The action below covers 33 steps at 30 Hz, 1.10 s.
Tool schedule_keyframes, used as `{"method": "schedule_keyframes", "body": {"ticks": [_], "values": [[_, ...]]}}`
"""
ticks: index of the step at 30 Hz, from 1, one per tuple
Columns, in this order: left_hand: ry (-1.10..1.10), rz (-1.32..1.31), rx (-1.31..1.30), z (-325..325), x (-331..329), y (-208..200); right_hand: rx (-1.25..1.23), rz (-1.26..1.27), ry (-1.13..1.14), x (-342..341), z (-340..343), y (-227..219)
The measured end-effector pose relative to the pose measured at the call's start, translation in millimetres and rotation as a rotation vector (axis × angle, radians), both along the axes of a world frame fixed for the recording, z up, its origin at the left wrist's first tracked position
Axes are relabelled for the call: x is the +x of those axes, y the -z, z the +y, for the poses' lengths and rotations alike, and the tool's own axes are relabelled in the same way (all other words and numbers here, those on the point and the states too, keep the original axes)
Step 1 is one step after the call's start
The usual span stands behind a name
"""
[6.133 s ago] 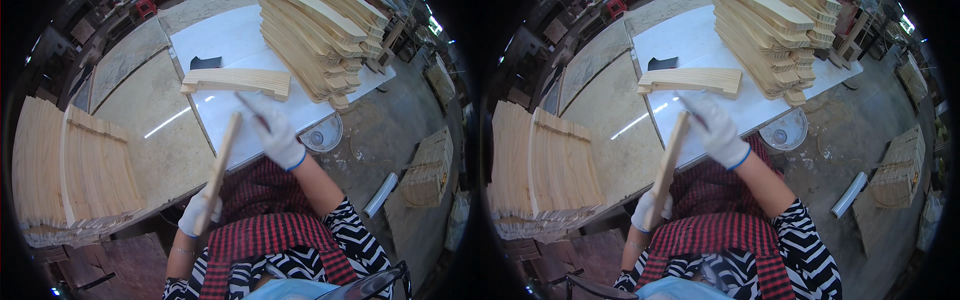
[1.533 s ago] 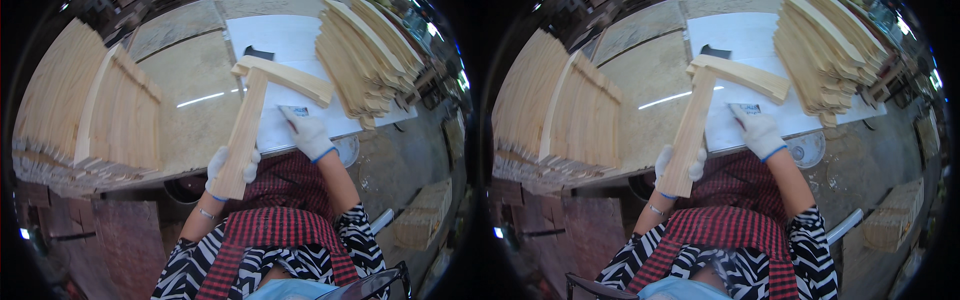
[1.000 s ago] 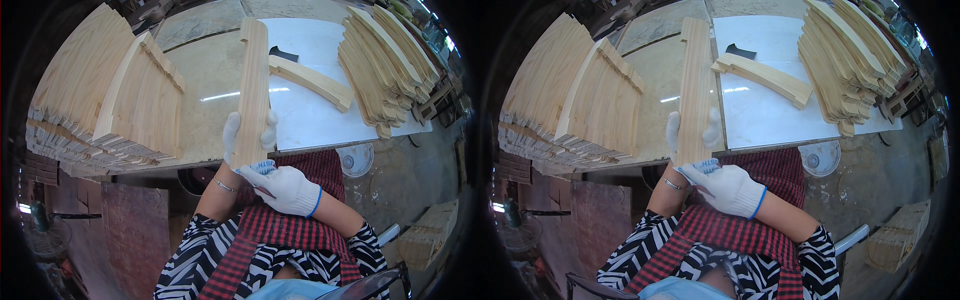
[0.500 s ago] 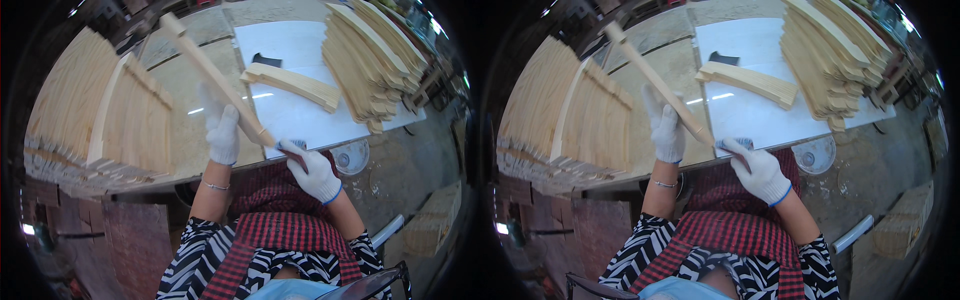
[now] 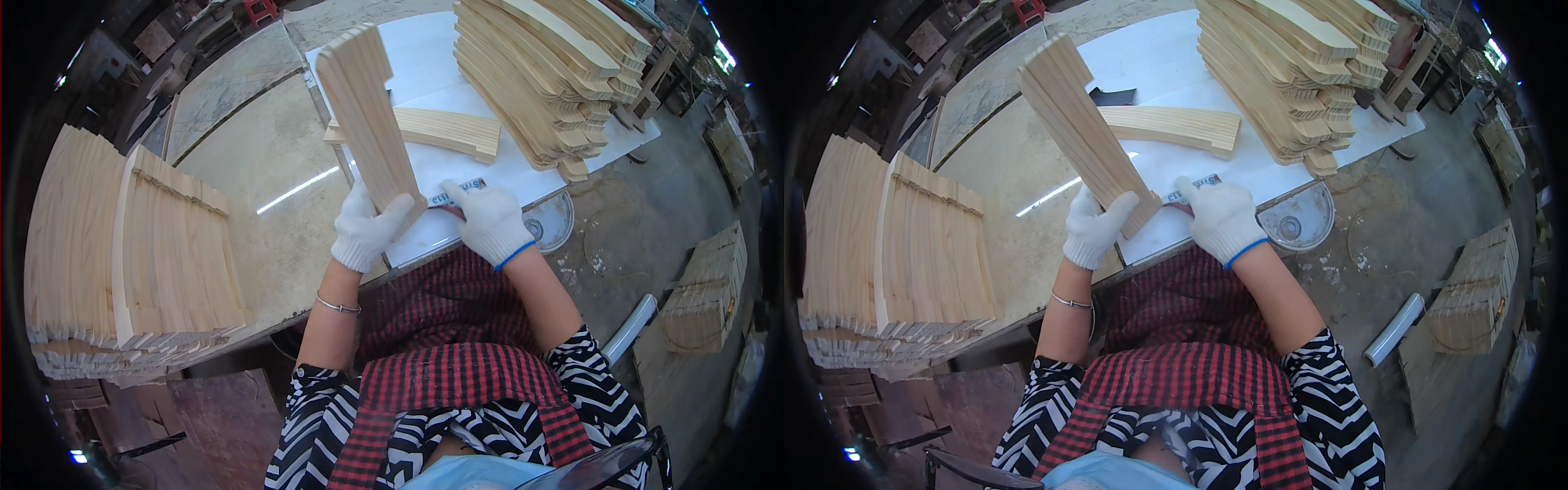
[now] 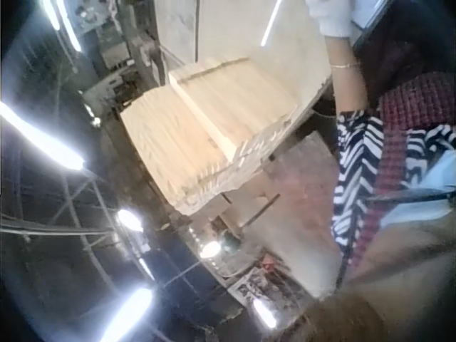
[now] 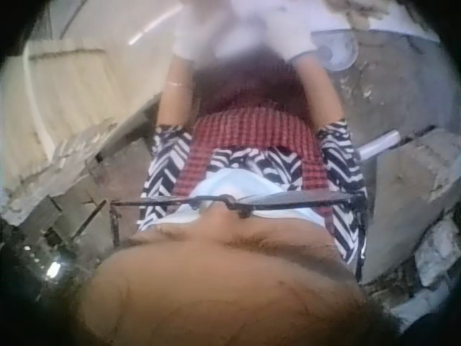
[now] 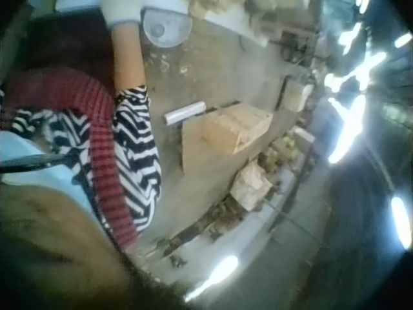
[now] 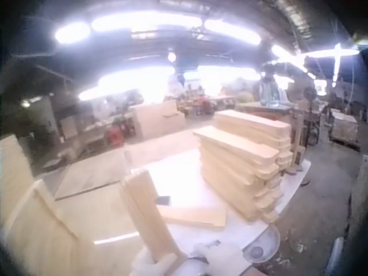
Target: Sanding small curved wooden components using sandpaper at a factory workbench.
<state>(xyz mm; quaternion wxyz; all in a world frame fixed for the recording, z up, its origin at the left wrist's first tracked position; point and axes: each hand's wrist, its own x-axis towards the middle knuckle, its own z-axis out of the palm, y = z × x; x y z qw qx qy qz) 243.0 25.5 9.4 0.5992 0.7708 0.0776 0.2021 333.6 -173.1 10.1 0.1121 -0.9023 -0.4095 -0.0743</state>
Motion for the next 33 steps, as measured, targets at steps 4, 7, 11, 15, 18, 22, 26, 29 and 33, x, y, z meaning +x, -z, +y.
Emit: {"method": "schedule_keyframes", "body": {"ticks": [4,7,11,15,18,22,26,29,33], "values": [[-0.075,0.035,-0.113,3,6,5,0.059,0.020,0.024,6,7,-12],[-0.119,0.035,-0.167,10,4,9,0.102,-0.009,0.029,11,9,-11],[-0.150,-0.052,-0.271,14,7,11,0.260,0.102,0.000,11,12,-29],[-0.162,-0.062,-0.323,13,11,15,0.245,0.081,-0.060,1,38,-2],[-0.203,-0.100,-0.358,12,15,21,0.063,-0.012,-0.059,-24,38,19],[-0.245,-0.106,-0.416,20,18,25,0.133,-0.015,-0.202,-29,18,14],[-0.222,-0.055,-0.372,26,16,27,0.135,0.017,-0.077,-12,37,-3],[-0.229,-0.110,-0.431,20,18,34,0.011,-0.053,-0.056,-18,45,14],[-0.235,-0.100,-0.520,34,23,45,0.036,0.008,-0.207,-25,22,10]]}}
